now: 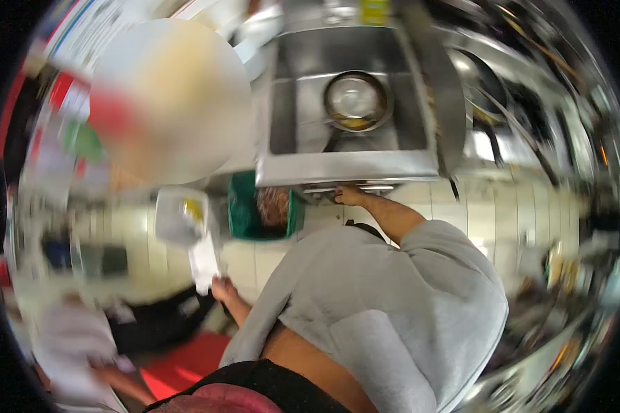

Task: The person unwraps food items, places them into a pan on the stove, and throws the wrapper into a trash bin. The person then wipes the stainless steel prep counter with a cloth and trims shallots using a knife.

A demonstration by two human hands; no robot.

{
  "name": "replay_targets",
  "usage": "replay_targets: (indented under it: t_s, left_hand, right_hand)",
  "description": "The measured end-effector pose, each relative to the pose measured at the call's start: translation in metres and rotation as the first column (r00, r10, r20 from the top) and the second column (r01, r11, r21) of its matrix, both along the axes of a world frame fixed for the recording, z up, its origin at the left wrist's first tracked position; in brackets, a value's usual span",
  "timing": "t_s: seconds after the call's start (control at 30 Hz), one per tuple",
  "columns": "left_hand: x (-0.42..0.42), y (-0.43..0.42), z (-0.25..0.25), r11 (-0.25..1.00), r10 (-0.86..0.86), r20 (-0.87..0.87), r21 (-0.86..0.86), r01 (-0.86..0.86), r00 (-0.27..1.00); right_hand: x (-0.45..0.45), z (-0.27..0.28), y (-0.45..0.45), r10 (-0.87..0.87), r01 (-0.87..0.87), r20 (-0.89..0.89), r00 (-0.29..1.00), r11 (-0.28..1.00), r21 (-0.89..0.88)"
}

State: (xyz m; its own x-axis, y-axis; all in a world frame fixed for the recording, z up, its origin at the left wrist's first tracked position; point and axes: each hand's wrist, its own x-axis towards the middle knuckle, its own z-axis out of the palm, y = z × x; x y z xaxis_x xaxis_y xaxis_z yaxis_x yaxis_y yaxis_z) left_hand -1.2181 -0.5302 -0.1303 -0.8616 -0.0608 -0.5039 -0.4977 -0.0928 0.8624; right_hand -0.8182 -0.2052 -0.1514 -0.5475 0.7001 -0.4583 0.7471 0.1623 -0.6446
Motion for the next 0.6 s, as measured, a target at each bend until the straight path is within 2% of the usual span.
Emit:
replay_targets:
  t_s: [0.03, 0.07, 0.1, 0.13, 0.17, 0.2, 0.23, 0.27, 0.3, 0.33, 0.37, 0.4, 0.43, 0.47, 0.5, 0.53, 0.57, 0.6]
  left_hand:
    - [-0.040, 0.002, -0.017, 1.000, 0.018, 0.046, 0.015, -0.019, 0.999]
    - [-0.071, 0.017, -0.015, 0.996, -0.090, 0.047, 0.028, 0.089, 0.995]
    - [-0.094, 0.030, -0.008, 0.866, -0.331, 0.001, -0.397, 0.304, 0.944]
    - [-0.117, 0.038, -0.002, 0.549, -0.541, 0.025, -0.747, 0.375, 0.841]
    - [-0.144, 0.037, -0.001, 0.139, -0.705, 0.122, -0.942, 0.304, 0.699]
    - [-0.170, 0.036, 0.001, -0.269, -0.762, 0.246, -0.962, 0.052, 0.599]
    - [-0.203, 0.041, -0.008, -0.295, -0.780, 0.225, -0.955, -0.025, 0.584]
    - [-0.241, 0.047, -0.025, -0.006, -0.776, 0.068, -0.995, 0.100, 0.628]
    - [-0.283, 0.050, -0.047, 0.591, -0.656, -0.212, -0.741, 0.319, 0.724]
    - [-0.313, 0.060, -0.050, 0.813, -0.550, -0.334, -0.421, 0.401, 0.766]
    - [-0.322, 0.078, -0.046, 0.800, -0.513, -0.265, -0.491, 0.344, 0.816]
    - [-0.321, 0.099, -0.038, 0.722, -0.475, -0.156, -0.632, 0.282, 0.866]
    - [-0.317, 0.115, -0.034, 0.621, -0.442, -0.084, -0.747, 0.238, 0.893]
    - [-0.309, 0.128, -0.029, 0.505, -0.432, -0.040, -0.838, 0.205, 0.901]
    - [-0.298, 0.139, -0.027, 0.382, -0.445, -0.009, -0.906, 0.181, 0.896]
    - [-0.295, 0.151, -0.041, 0.179, -0.495, 0.012, -0.977, 0.115, 0.869]
    - [-0.283, 0.161, -0.064, 0.109, -0.551, -0.091, -0.993, -0.037, 0.829]
    - [-0.271, 0.168, -0.095, 0.142, -0.652, 0.010, -0.980, 0.136, 0.758]
  right_hand:
    - [0.018, -0.012, -0.003, -0.078, 0.077, 0.019, 0.997, 0.997, 0.031]
    - [0.042, -0.042, -0.009, -0.044, 0.018, 0.129, 0.991, 0.980, 0.199]
    - [0.068, -0.063, -0.019, -0.007, -0.086, 0.264, 0.965, 0.936, 0.340]
    - [0.084, -0.052, -0.038, -0.268, 0.192, 0.246, 0.932, 0.936, 0.294]
    - [0.095, -0.041, -0.057, -0.499, 0.446, 0.233, 0.835, 0.861, 0.245]
    - [0.110, -0.042, -0.079, -0.678, 0.659, 0.213, 0.704, 0.735, 0.162]
    - [0.123, -0.048, -0.101, -0.695, 0.676, 0.199, 0.691, 0.719, 0.165]
    - [0.120, -0.030, -0.123, -0.750, 0.759, 0.250, 0.613, 0.647, 0.079]
    - [0.117, -0.013, -0.146, -0.788, 0.829, 0.307, 0.534, 0.560, -0.005]
    - [0.118, -0.017, -0.166, -0.743, 0.797, 0.342, 0.575, 0.604, -0.028]
    - [0.113, -0.025, -0.188, -0.805, 0.861, 0.330, 0.494, 0.505, -0.059]
    - [0.102, -0.018, -0.208, -0.831, 0.895, 0.334, 0.444, 0.427, -0.126]
    - [0.096, -0.027, -0.226, -0.808, 0.874, 0.341, 0.481, 0.472, -0.114]
    - [0.081, -0.014, -0.239, -0.823, 0.894, 0.350, 0.448, 0.401, -0.200]
    - [0.066, -0.004, -0.253, -0.821, 0.888, 0.339, 0.458, 0.412, -0.203]
    - [0.052, 0.006, -0.262, -0.818, 0.881, 0.328, 0.472, 0.425, -0.208]
    - [0.042, 0.009, -0.268, -0.803, 0.862, 0.317, 0.505, 0.455, -0.224]
    - [0.035, 0.010, -0.273, -0.786, 0.841, 0.303, 0.540, 0.485, -0.240]
